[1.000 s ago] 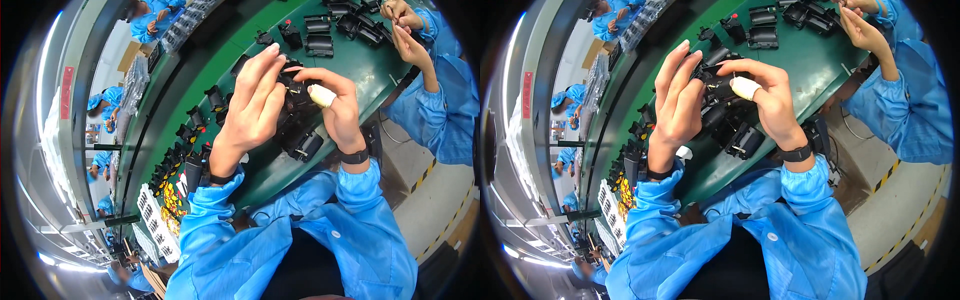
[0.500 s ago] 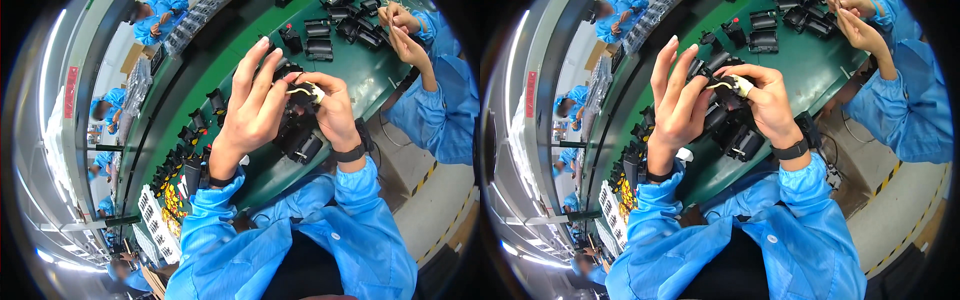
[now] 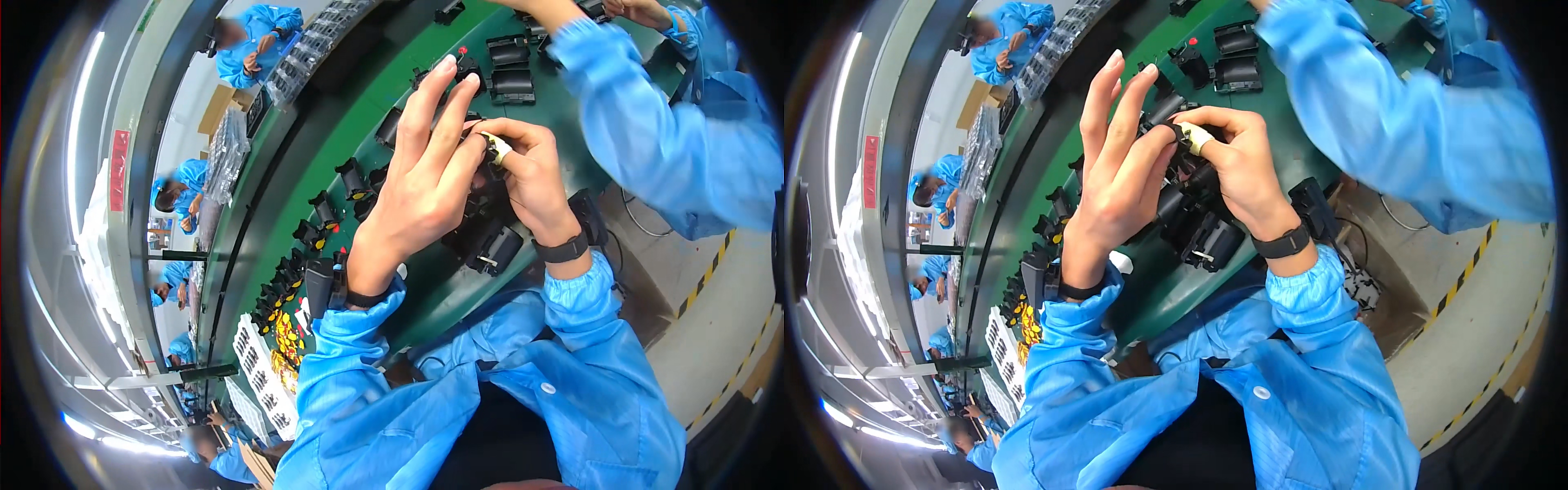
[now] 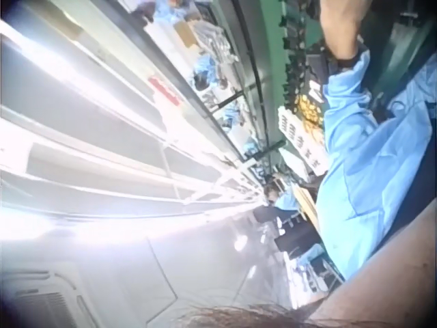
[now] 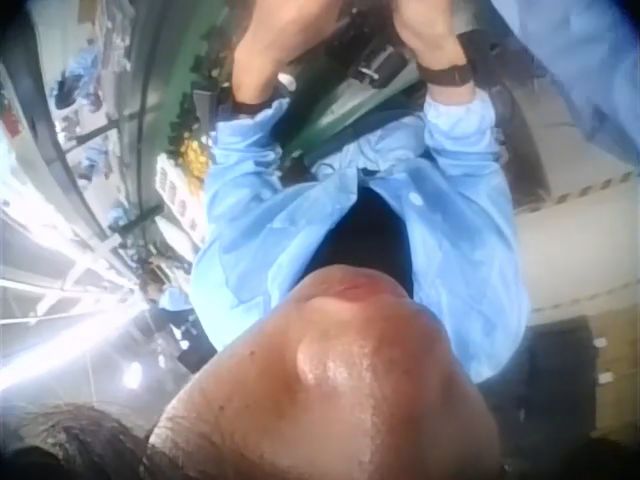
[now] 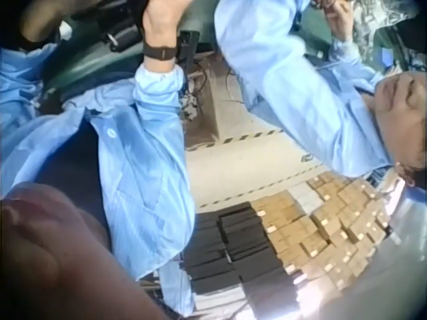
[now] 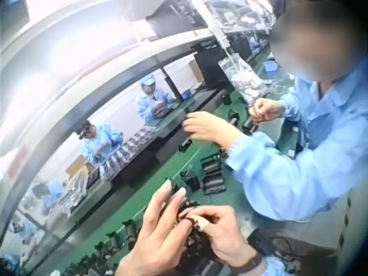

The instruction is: Assembling plastic housing and internal components for a device on a factory production line.

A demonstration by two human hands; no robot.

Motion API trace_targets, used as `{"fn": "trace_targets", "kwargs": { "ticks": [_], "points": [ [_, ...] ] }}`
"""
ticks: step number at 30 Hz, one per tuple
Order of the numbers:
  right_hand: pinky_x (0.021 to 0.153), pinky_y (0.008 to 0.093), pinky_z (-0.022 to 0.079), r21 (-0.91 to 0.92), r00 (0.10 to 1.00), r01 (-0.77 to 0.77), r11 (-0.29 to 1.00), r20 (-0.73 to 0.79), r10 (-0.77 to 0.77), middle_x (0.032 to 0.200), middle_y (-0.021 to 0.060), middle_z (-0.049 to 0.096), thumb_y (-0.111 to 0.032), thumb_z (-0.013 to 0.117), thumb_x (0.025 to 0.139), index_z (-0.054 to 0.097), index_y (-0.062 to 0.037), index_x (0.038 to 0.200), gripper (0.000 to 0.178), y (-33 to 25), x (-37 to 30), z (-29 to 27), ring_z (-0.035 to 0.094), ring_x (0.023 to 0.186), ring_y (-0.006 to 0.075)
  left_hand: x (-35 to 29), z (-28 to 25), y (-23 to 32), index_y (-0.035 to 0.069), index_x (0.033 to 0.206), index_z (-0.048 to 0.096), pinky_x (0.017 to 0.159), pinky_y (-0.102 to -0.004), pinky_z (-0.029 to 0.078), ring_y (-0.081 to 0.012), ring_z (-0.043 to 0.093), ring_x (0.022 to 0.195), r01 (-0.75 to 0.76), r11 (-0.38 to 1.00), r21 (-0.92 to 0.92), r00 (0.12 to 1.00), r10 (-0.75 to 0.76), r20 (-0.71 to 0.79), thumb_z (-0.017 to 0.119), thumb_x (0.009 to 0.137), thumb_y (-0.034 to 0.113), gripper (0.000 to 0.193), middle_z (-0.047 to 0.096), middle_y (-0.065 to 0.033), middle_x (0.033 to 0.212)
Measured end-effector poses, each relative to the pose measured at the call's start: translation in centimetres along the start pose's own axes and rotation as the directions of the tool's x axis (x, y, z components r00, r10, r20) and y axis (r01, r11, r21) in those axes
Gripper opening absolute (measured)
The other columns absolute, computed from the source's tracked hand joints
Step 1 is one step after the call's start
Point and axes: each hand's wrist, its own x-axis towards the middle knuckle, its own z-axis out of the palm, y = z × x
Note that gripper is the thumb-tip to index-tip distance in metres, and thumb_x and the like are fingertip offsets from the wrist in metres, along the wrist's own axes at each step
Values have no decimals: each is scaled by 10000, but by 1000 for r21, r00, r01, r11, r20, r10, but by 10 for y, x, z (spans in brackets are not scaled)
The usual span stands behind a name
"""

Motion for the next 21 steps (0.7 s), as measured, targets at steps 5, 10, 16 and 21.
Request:
{"fn": "trace_targets", "kwargs": {
  "ticks": [5, 10, 16, 21],
  "points": [
    [615, 257, 540, -19, 998, 60, 998, 9, -60, 877, 63, 689, 21, 581, 894, 700, 54, 1013, 172, 3, 6, -1, 647, 708, 122, 0, 11, -6, -117, 865, 575, 1041, -541, 466, -446, 429, 1357, -97, 994, 53, 992, 100, -71, 673, 729, -19, 194, 548, -307, 1331],
    [593, 274, 546, 88, 993, -28, 996, 116, 18, 847, 74, 672, -26, 574, 919, 689, 44, 1020, 169, -9, 16, 0, 648, 684, 154, 11, 7, -20, -123, 818, 602, 1027, -514, 498, -390, 507, 1301, -323, 915, 242, 930, 354, -97, 603, 791, 2, 127, 653, -293, 1162],
    [592, 277, 554, 81, 979, -40, 996, 202, 23, 883, 77, 685, -48, 570, 927, 692, 35, 1024, 177, -20, 40, -5, 652, 709, 149, 23, -2, -40, -119, 828, 593, 1006, -522, 509, -414, 499, 1297, -329, 902, 280, 933, 356, -49, 635, 790, 19, 149, 622, -317, 1204],
    [613, 291, 577, 65, 964, -91, 994, 258, 72, 916, 75, 697, -56, 569, 929, 690, 33, 1029, 181, -18, 68, -9, 666, 764, 137, 24, -7, -37, -66, 968, 600, 1093, -534, 401, -467, 385, 1373, -131, 963, 235, 984, 155, -89, 697, 788, -74, 205, 510, -303, 1390]
  ]
}}
